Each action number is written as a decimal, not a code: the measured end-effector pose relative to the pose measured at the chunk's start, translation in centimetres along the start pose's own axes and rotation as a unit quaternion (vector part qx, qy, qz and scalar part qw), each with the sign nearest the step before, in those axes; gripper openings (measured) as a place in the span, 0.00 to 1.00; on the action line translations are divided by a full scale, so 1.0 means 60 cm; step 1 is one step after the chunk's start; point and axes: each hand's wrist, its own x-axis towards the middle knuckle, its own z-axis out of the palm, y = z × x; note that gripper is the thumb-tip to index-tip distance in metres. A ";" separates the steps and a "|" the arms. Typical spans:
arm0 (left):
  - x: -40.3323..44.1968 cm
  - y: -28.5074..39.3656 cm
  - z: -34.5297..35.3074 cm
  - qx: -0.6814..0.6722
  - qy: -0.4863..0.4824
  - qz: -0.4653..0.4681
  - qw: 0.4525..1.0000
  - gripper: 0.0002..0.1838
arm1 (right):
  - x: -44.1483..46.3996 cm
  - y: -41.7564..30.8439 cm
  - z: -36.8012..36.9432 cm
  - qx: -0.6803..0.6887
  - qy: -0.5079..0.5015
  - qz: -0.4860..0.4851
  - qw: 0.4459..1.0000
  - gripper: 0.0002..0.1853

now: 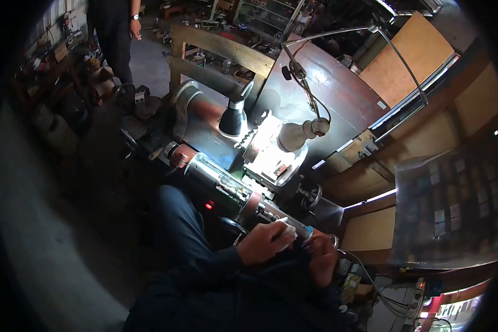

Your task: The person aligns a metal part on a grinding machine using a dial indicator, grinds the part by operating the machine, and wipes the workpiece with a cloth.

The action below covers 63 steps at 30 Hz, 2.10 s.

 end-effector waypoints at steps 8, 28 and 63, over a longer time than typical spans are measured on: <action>0.004 -0.029 -0.001 0.125 0.071 0.157 0.977 0.19 | -0.043 0.012 0.028 0.085 -0.211 0.211 0.951 0.10; 0.070 -0.016 -0.040 -0.270 0.015 0.031 0.962 0.20 | 0.071 -0.005 0.043 0.051 -0.108 0.118 0.986 0.10; 0.039 0.085 0.028 0.146 0.054 0.176 0.972 0.16 | 0.039 -0.058 -0.036 -0.043 -0.093 -0.168 0.980 0.19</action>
